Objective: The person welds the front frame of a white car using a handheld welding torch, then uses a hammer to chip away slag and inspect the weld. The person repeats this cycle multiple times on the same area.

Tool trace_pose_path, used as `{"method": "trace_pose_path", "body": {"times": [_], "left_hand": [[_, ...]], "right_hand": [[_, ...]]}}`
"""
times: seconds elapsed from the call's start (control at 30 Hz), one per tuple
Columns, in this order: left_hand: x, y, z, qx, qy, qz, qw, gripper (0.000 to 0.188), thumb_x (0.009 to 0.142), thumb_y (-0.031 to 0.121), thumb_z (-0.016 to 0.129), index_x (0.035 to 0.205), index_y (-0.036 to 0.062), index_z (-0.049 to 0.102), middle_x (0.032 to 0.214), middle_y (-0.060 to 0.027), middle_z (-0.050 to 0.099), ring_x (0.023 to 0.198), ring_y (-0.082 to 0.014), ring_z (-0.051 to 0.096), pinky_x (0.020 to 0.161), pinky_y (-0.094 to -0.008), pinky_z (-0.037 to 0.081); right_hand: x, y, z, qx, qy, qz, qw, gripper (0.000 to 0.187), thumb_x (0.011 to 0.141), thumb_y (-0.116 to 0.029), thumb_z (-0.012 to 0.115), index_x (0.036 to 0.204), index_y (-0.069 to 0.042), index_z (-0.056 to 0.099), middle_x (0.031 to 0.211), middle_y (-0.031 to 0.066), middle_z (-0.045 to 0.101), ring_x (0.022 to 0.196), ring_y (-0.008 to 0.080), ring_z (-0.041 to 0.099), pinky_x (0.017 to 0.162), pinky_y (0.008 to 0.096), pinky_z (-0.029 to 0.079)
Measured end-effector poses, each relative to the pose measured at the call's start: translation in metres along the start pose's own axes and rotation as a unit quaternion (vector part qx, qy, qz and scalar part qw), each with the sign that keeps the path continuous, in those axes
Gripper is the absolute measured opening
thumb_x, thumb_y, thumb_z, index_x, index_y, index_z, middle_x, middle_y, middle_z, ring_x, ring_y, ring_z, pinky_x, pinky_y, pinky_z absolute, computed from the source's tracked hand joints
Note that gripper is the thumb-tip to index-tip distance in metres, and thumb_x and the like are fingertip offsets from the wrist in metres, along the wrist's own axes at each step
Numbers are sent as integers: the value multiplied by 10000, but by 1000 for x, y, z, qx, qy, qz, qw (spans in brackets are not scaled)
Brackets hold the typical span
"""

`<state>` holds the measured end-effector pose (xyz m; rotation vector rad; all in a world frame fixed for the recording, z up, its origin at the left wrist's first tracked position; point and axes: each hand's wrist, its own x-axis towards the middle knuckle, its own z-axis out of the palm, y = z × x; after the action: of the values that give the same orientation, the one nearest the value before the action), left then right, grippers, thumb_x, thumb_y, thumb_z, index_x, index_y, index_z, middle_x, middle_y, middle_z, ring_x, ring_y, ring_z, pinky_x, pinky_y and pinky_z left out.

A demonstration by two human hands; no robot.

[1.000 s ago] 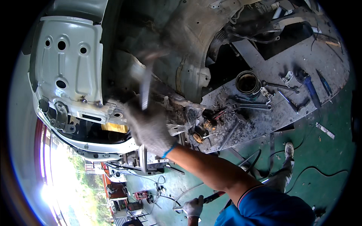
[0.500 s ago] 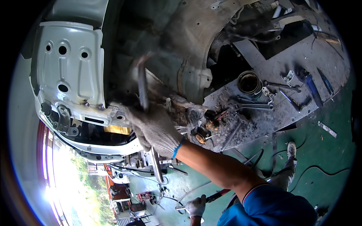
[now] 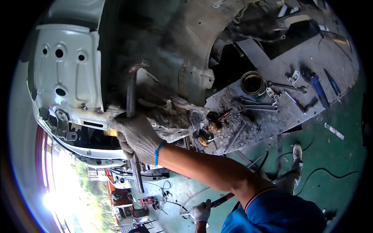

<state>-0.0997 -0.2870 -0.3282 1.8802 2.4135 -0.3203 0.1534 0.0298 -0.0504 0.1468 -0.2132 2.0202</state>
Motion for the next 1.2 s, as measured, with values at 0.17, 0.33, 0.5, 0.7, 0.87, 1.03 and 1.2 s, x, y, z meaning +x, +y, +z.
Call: {"method": "trace_pose_path", "body": {"times": [0.17,0.33,0.5,0.7,0.87,1.03,1.2], "left_hand": [[5,3,-1,27,7,5,1000,568,944,555,593,620,104,716,617,-174,655,588,-433,651,592,-534,509],[0,-4,16,-45,35,8,998,531,928,450,692,554,76,648,553,-173,602,480,-389,582,494,-533,408],[3,3,21,16,39,39,998,519,903,406,674,509,74,615,526,-172,575,465,-386,565,487,-520,397],[17,40,3,-62,41,135,988,564,975,418,704,539,69,621,493,-149,541,436,-311,521,518,-475,442],[23,113,-55,-20,27,153,988,526,975,473,676,629,76,689,585,-169,631,550,-338,641,592,-505,507],[74,206,-127,37,156,313,936,475,887,407,736,498,161,619,466,-47,549,424,-272,557,455,-423,437],[131,318,-227,84,176,448,873,433,869,405,753,530,158,643,467,-26,544,438,-243,567,480,-414,452]], "right_hand": [[-45,-37,-55,-52,-28,42,997,330,1041,-304,658,799,-115,536,573,-57,405,407,91,386,385,314,335],[-104,5,-314,-545,225,-147,795,297,982,-330,701,934,-44,636,682,82,606,593,238,621,559,439,502],[-222,-11,-538,-769,452,137,431,298,920,-303,662,1116,-79,682,939,216,743,889,438,726,755,581,558],[-200,-89,-670,-855,430,21,288,257,873,-147,628,1113,-102,708,982,208,740,881,416,718,750,546,563],[-169,-125,-621,-879,342,94,320,365,893,-377,740,1136,-106,713,968,194,731,840,348,710,695,492,547],[-213,-73,-357,-674,-73,73,732,731,840,-431,858,1416,-90,565,1320,197,666,1237,369,644,1062,439,520],[-239,-106,-254,-709,-89,19,699,575,876,-394,836,1304,-113,575,1132,183,700,998,397,722,859,464,581]]}}
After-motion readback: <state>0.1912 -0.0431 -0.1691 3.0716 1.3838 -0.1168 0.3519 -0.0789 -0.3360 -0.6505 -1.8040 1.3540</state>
